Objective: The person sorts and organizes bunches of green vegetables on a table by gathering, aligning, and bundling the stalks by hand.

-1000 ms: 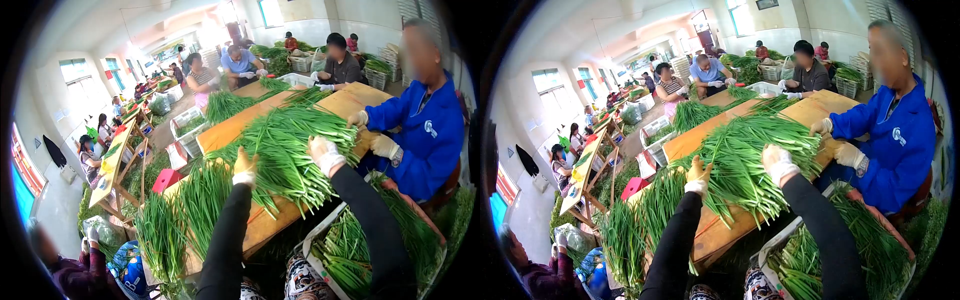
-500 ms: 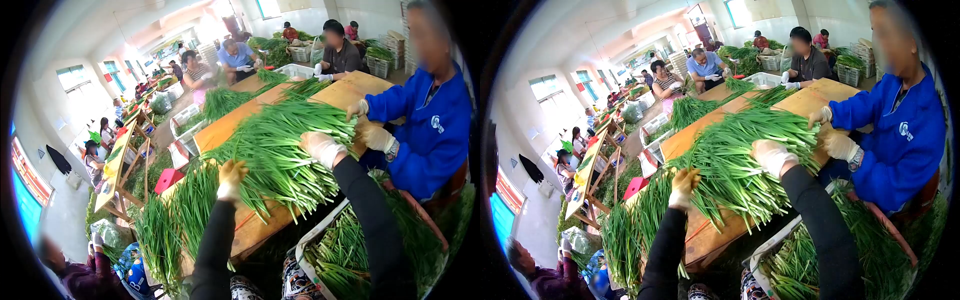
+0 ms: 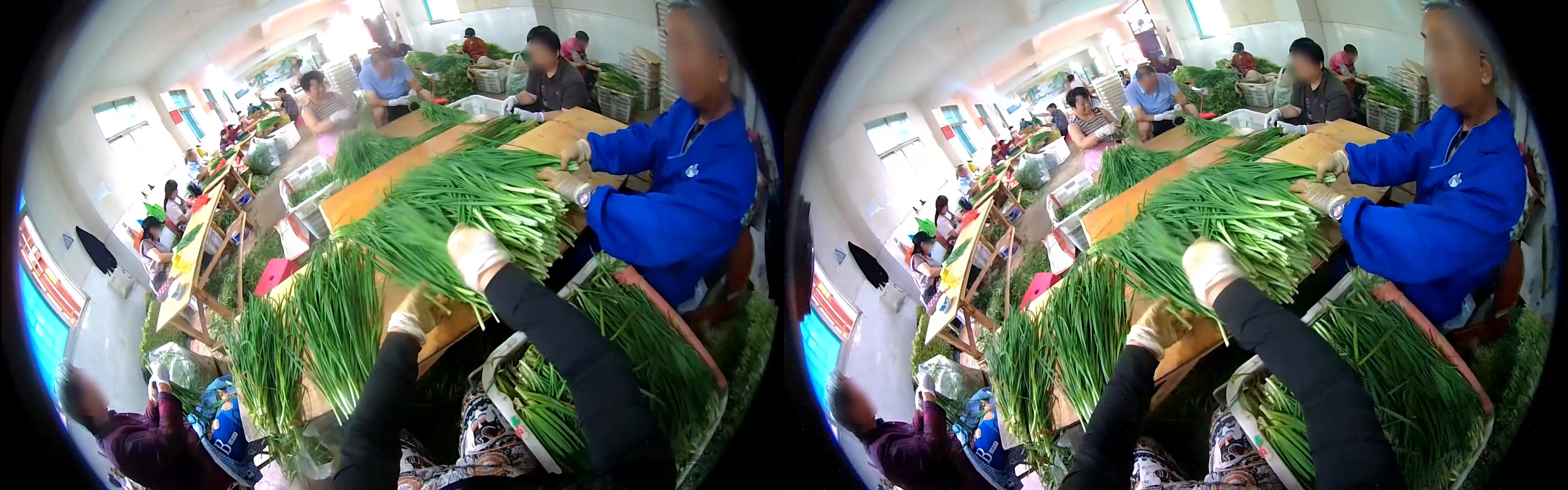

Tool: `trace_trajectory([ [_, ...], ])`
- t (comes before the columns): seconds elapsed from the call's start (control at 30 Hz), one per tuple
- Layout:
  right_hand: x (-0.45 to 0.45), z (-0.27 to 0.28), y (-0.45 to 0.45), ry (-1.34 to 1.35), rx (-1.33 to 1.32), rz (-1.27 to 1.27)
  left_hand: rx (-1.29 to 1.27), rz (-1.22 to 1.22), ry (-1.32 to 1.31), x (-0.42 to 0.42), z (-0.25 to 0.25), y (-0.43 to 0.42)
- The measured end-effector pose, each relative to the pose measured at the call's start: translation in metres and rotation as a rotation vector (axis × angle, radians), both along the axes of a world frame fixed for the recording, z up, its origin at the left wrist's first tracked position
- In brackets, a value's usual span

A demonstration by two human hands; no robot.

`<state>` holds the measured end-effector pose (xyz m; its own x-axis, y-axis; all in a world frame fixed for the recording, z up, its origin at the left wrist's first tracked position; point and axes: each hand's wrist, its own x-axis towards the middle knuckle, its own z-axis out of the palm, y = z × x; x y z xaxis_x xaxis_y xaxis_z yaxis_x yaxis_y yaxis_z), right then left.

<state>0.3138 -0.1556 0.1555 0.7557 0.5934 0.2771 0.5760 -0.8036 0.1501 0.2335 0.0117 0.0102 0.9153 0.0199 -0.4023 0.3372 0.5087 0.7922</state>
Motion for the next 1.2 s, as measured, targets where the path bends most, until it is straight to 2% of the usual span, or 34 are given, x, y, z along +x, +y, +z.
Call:
trace_trajectory([
  [0.03, -0.019, -0.003, 0.008, 0.083, -0.010, -0.037, 0.218, -0.085, -0.102, -0.002, 0.015, -0.004],
  [0.07, -0.038, -0.007, 0.014, 0.163, -0.021, -0.074, -0.261, 0.129, 0.170, -0.002, 0.027, -0.015],
  [0.13, -0.052, -0.039, 0.028, 0.135, -0.239, -0.112, -0.270, 0.049, 0.205, -0.017, 0.058, -0.030],
  [0.2, -0.067, -0.073, 0.031, -0.087, -0.341, -0.133, -0.418, 0.150, 0.435, -0.007, 0.059, -0.036],
  [0.27, -0.085, -0.062, 0.014, 0.058, -0.027, 0.040, -0.297, 0.075, 0.096, 0.014, 0.011, -0.028],
  [0.3, -0.089, -0.035, 0.003, 0.186, 0.143, 0.094, -0.275, 0.110, 0.133, 0.007, 0.025, -0.033],
  [0.33, -0.072, -0.037, -0.008, 0.181, 0.347, 0.222, -0.257, 0.147, 0.168, 0.001, 0.041, -0.038],
  [0.4, -0.066, 0.006, -0.024, 0.236, 0.527, 0.054, -0.116, 0.202, 0.156, 0.014, 0.013, -0.032],
  [0.5, -0.033, 0.013, -0.018, 0.223, 0.277, -0.206, -0.138, 0.262, 0.074, 0.000, 0.037, -0.051],
  [0.6, -0.018, -0.008, -0.003, 0.226, 0.194, -0.110, -0.173, 0.284, 0.079, -0.008, 0.058, -0.066],
  [0.63, -0.007, -0.017, 0.005, 0.291, 0.080, -0.148, -0.034, 0.303, 0.163, -0.009, 0.069, -0.072],
  [0.67, 0.002, -0.027, 0.007, 0.295, 0.078, -0.146, 0.107, 0.320, 0.247, -0.010, 0.073, -0.075],
  [0.7, 0.005, -0.033, 0.008, 0.329, 0.085, -0.151, 0.123, 0.288, 0.164, -0.008, 0.063, -0.075],
  [0.73, 0.011, -0.039, 0.009, 0.360, 0.089, -0.156, 0.223, 0.329, 0.196, -0.014, 0.083, -0.084],
  [0.8, 0.008, -0.034, 0.007, 0.395, 0.087, -0.185, 0.664, 0.369, 0.293, -0.011, 0.102, -0.094],
  [0.83, -0.012, -0.011, 0.004, 0.462, 0.013, -0.203, 0.661, 0.367, 0.293, -0.002, 0.088, -0.095],
  [0.9, -0.038, 0.007, -0.002, 0.497, -0.061, -0.218, 1.125, 0.471, 0.452, 0.025, 0.049, -0.094],
  [0.93, -0.033, -0.014, 0.003, 0.434, -0.133, -0.208, 1.122, 0.470, 0.449, 0.030, 0.045, -0.095],
  [1.0, -0.018, -0.062, 0.010, 0.113, -0.062, -0.199, 1.068, 0.475, 0.470, 0.037, 0.041, -0.096],
  [1.07, -0.020, -0.056, 0.007, 0.147, 0.016, -0.215, 1.151, 0.550, 0.476, 0.045, 0.026, -0.091],
  [1.13, -0.013, -0.044, -0.005, 0.486, 0.247, -0.148, 1.084, 0.465, 0.436, 0.040, 0.031, -0.077],
  [1.2, 0.003, -0.040, -0.010, 0.656, 0.310, -0.068, -0.093, 0.291, 0.083, 0.011, 0.035, -0.057],
])
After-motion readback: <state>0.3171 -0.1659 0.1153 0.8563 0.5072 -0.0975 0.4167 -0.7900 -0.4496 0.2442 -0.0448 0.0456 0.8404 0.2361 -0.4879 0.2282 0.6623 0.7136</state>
